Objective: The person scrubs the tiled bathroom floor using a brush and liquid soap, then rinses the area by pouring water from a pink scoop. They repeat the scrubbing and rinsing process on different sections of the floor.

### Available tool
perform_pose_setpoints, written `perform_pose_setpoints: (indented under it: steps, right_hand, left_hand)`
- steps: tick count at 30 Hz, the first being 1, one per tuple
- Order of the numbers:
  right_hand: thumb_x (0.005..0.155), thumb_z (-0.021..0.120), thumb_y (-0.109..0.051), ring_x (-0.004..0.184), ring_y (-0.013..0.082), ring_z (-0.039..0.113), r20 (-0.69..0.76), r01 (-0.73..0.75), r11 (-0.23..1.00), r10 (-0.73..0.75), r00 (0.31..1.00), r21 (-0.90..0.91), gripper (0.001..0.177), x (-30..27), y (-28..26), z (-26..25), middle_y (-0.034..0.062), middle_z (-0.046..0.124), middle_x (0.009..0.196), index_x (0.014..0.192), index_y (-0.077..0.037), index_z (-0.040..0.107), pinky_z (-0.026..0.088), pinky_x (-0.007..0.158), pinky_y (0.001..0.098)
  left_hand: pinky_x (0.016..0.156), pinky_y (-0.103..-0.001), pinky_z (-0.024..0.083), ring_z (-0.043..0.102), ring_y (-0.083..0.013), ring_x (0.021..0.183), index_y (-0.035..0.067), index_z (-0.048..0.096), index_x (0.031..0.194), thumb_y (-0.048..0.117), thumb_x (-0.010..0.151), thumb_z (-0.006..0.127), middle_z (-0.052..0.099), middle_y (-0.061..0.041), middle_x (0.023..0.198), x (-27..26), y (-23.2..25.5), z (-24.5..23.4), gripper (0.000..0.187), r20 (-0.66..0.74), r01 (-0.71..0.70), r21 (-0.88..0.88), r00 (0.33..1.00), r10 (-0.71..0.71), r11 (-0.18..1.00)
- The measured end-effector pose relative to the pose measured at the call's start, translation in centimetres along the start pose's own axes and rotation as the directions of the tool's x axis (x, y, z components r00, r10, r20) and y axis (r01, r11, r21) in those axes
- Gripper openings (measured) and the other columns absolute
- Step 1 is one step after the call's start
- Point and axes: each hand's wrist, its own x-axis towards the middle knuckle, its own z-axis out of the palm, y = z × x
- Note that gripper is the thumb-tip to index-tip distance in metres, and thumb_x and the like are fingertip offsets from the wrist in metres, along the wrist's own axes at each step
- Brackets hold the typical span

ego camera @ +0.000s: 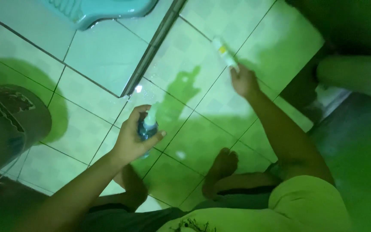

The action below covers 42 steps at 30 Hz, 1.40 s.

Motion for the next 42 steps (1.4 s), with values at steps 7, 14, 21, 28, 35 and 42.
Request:
perform_pose_setpoints:
  steps: [7,14,21,28,35,42]
  right_hand:
    - [0.109,0.035,-0.054,0.121,0.0438,0.062,0.262,0.022,0.998,-0.037,0.964,0.06,0.068,-0.9,-3.7,-4.8,0.0293,0.066,0.125,0.143,0.003,0.054,0.051,0.1,0.059]
    - [0.111,0.031,-0.05,0.065,0.0249,0.051,0.337,0.042,0.999,-0.033,0.941,-0.018,0.053,1.4,-1.5,-3.2,0.009,0.057,0.081,0.097,-0.006,0.058,0.038,0.056,0.0404]
    - [0.105,0.027,-0.062,0.14,0.0426,0.048,0.373,0.037,0.998,-0.018,0.928,-0.044,0.084,-3.0,-6.5,-7.7,0.0287,0.053,0.148,0.153,0.005,0.044,0.04,0.115,0.056]
    - [0.106,0.032,-0.057,0.142,0.0454,0.045,0.291,0.04,0.983,0.014,0.957,-0.18,0.081,-4.9,-7.4,-10.2,0.0335,0.052,0.148,0.149,0.01,0.049,0.035,0.118,0.0571]
    - [0.108,0.035,-0.057,0.061,0.0347,0.072,0.185,-0.021,0.941,0.088,0.979,-0.337,0.076,-6.8,-5.1,-8.2,0.0298,0.073,0.113,0.153,0.002,0.052,0.056,0.068,0.0484]
    - [0.105,0.033,-0.059,0.138,0.0415,0.052,0.157,-0.043,0.941,0.101,0.982,-0.337,0.081,-10.9,-9.2,-7.7,0.0285,0.057,0.148,0.149,0.005,0.054,0.038,0.116,0.0539]
  left_hand:
    - [0.08,-0.05,0.055,0.07,-0.0323,0.084,0.003,0.059,0.127,0.006,0.064,0.089,0.071,-0.02,0.089,-4.7,7.2,-0.2,0.07,-0.086,-0.126,0.024,0.988,0.128,0.992]
    - [0.073,-0.029,0.054,0.067,-0.0144,0.077,0.007,0.046,0.131,0.014,0.08,0.08,0.068,-0.004,0.09,-12.5,10.4,1.6,0.062,-0.367,-0.185,0.021,0.913,0.179,0.983]
    - [0.086,-0.055,0.05,0.069,-0.0375,0.089,0.002,0.052,0.128,0.01,0.07,0.087,0.07,-0.023,0.095,-10.2,6.2,2.5,0.068,-0.483,-0.166,0.03,0.861,0.159,0.986]
    - [0.088,-0.047,0.05,0.065,-0.0278,0.093,0.007,0.051,0.131,0.014,0.074,0.087,0.069,-0.017,0.096,-4.7,3.6,1.7,0.067,-0.383,-0.323,-0.128,0.888,0.254,0.938]
    - [0.085,-0.045,0.055,0.069,-0.0266,0.089,0.011,0.054,0.13,0.013,0.074,0.087,0.072,-0.014,0.097,0.6,0.3,2.7,0.065,-0.212,-0.363,-0.309,0.927,0.309,0.879]
    - [0.088,-0.047,0.052,0.067,-0.0321,0.097,0.011,0.053,0.133,0.024,0.079,0.085,0.068,-0.018,0.101,1.5,1.9,4.3,0.064,-0.084,-0.295,-0.276,0.955,0.283,0.915]
